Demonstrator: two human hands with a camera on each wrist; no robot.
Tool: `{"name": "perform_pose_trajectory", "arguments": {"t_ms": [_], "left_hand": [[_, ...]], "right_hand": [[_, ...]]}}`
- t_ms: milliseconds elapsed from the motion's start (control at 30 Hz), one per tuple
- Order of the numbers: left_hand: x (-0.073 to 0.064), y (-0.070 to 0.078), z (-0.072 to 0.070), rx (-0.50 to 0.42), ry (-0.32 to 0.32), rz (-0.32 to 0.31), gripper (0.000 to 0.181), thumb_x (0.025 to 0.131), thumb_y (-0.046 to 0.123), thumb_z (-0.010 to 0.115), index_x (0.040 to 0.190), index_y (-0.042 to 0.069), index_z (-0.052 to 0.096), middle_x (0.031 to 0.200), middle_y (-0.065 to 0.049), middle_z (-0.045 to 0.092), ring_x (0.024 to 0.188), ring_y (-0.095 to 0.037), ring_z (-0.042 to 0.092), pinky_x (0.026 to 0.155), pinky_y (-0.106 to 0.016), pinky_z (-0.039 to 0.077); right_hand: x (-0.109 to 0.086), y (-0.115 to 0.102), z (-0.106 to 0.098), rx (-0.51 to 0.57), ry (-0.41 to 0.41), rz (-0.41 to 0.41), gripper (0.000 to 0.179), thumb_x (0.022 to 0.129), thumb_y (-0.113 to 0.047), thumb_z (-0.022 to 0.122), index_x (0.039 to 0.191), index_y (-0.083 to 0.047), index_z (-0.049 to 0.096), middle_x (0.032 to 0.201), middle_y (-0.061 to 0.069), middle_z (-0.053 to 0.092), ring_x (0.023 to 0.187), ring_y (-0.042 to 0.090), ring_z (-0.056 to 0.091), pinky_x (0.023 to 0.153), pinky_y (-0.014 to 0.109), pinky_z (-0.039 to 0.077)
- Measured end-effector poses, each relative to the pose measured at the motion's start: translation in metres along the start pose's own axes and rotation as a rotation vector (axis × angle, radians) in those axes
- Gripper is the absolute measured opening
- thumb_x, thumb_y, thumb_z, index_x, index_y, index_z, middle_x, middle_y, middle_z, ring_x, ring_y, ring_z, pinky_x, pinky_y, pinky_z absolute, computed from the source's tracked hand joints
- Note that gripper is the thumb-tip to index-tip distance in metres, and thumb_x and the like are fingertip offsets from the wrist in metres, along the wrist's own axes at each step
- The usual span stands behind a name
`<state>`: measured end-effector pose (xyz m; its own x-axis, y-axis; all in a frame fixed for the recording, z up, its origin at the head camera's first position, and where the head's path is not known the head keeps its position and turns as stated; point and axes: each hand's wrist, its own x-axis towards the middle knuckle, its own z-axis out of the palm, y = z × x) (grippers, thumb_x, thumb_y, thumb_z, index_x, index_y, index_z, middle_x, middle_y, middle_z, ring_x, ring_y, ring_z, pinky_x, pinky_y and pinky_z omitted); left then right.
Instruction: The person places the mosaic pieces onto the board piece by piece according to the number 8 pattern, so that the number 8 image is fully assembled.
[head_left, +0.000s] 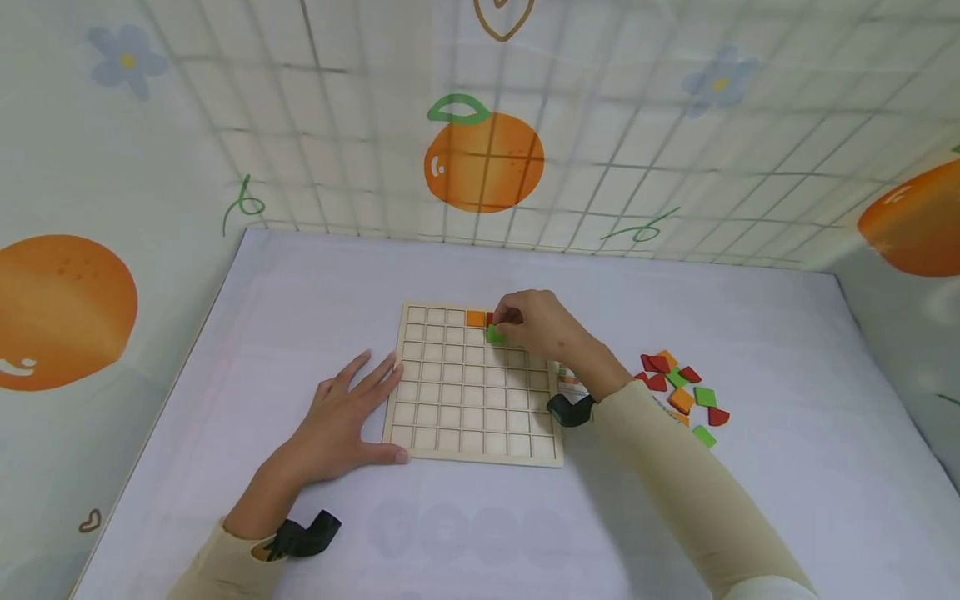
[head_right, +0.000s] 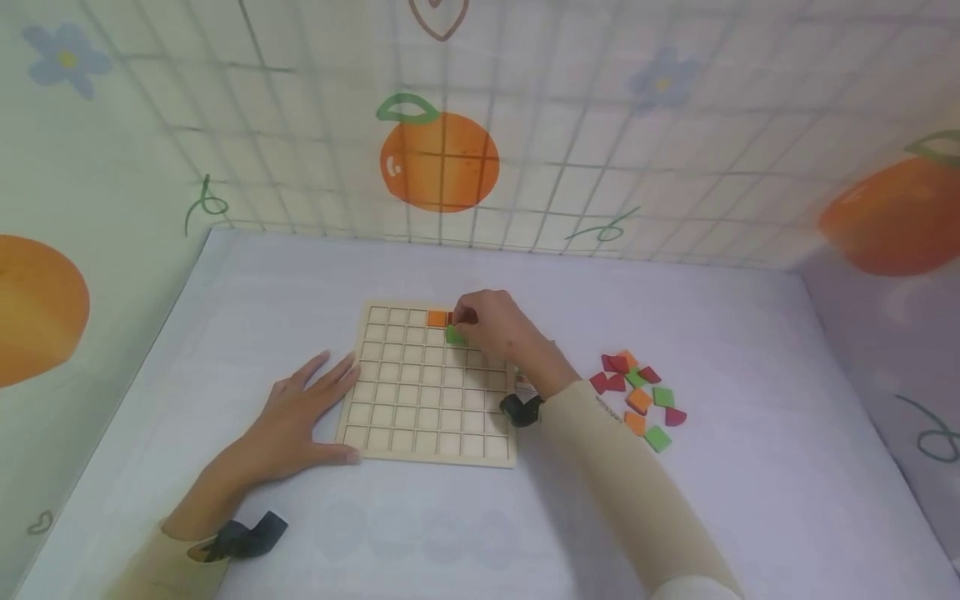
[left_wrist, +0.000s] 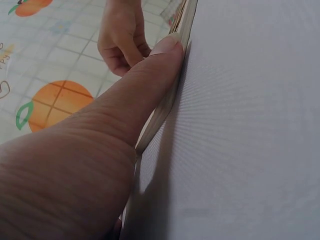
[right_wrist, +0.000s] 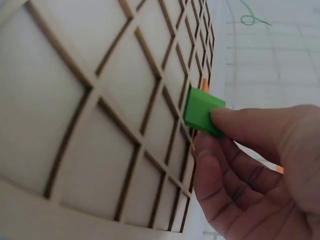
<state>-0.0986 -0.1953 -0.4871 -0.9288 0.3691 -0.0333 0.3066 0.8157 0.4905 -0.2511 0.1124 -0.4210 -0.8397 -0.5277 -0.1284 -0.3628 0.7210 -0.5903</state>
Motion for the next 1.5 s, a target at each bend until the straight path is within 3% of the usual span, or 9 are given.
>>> {"name": "perform_pose_trajectory", "arguments": {"t_ms": [300, 467, 600, 800, 1000, 1100, 1267, 1500], "left_hand": [[0.0, 0.0, 0.001, -0.003, -0.004, 0.004, 0.117, 0.075, 0.061, 0.089, 0.167, 0.02, 0.028, 0.174, 0.007, 0.015, 0.16, -0.028, 0.0, 0.112, -0.055, 0.024], [0.0, 0.0, 0.0, -0.01, 0.003, 0.005, 0.117, 0.075, 0.06, 0.089, 0.166, 0.02, 0.028, 0.174, 0.007, 0.015, 0.16, -0.028, 0.0, 0.112, -0.054, 0.023], [0.002, 0.001, 0.001, -0.012, -0.004, 0.011, 0.116, 0.076, 0.061, 0.088, 0.167, 0.02, 0.028, 0.174, 0.008, 0.015, 0.16, -0.028, 0.0, 0.112, -0.055, 0.023], [0.001, -0.001, 0.002, -0.003, -0.003, -0.003, 0.116, 0.076, 0.063, 0.086, 0.167, 0.02, 0.028, 0.174, 0.008, 0.015, 0.16, -0.028, 0.0, 0.114, -0.057, 0.021], [0.0, 0.001, 0.002, -0.024, 0.008, 0.008, 0.115, 0.077, 0.06, 0.088, 0.166, 0.018, 0.029, 0.174, 0.004, 0.017, 0.16, -0.031, 0.001, 0.113, -0.059, 0.02], [-0.002, 0.001, 0.0, -0.027, 0.002, -0.002, 0.115, 0.077, 0.059, 0.088, 0.166, 0.018, 0.03, 0.174, 0.004, 0.017, 0.16, -0.031, 0.001, 0.113, -0.059, 0.02], [-0.002, 0.0, 0.0, -0.019, -0.004, -0.01, 0.115, 0.077, 0.061, 0.087, 0.167, 0.019, 0.029, 0.174, 0.006, 0.016, 0.16, -0.031, 0.0, 0.113, -0.059, 0.02], [0.0, 0.0, 0.002, -0.028, 0.001, 0.01, 0.116, 0.077, 0.061, 0.087, 0.167, 0.019, 0.029, 0.174, 0.006, 0.015, 0.16, -0.03, 0.0, 0.112, -0.058, 0.02]], "right_hand": [[-0.005, 0.003, 0.011, -0.126, 0.079, -0.072, 0.004, 0.099, -0.008, 0.073, 0.096, -0.005, 0.075, 0.096, 0.007, 0.063, 0.087, 0.023, 0.063, 0.079, 0.037, 0.055], [-0.019, 0.001, 0.003, -0.125, 0.139, -0.03, 0.004, 0.099, -0.01, 0.071, 0.1, -0.006, 0.072, 0.097, 0.008, 0.062, 0.088, 0.024, 0.06, 0.079, 0.039, 0.053], [-0.05, 0.013, -0.022, -0.066, 0.187, 0.019, 0.009, 0.102, -0.009, 0.067, 0.106, -0.003, 0.073, 0.102, 0.01, 0.066, 0.091, 0.026, 0.061, 0.078, 0.041, 0.052], [-0.109, 0.042, -0.053, -0.079, 0.209, 0.137, 0.02, 0.105, -0.02, 0.064, 0.116, -0.005, 0.073, 0.108, 0.011, 0.07, 0.093, 0.027, 0.064, 0.072, 0.041, 0.053], [-0.162, 0.067, -0.064, -0.104, 0.198, 0.23, 0.023, 0.107, -0.019, 0.062, 0.12, -0.003, 0.072, 0.107, 0.012, 0.071, 0.087, 0.026, 0.066, 0.073, 0.04, 0.054], [-0.178, 0.079, -0.059, -0.108, 0.173, 0.246, 0.021, 0.104, -0.016, 0.065, 0.119, -0.002, 0.071, 0.107, 0.013, 0.07, 0.086, 0.026, 0.065, 0.071, 0.038, 0.054], [-0.188, 0.098, -0.046, -0.159, 0.176, 0.24, 0.025, 0.097, -0.009, 0.07, 0.121, -0.002, 0.071, 0.109, 0.014, 0.066, 0.093, 0.028, 0.059, 0.075, 0.042, 0.052], [-0.185, 0.107, -0.031, -0.213, 0.217, 0.191, 0.035, 0.094, -0.014, 0.077, 0.127, -0.002, 0.07, 0.096, 0.009, 0.057, 0.081, 0.023, 0.052, 0.066, 0.036, 0.045]]}}
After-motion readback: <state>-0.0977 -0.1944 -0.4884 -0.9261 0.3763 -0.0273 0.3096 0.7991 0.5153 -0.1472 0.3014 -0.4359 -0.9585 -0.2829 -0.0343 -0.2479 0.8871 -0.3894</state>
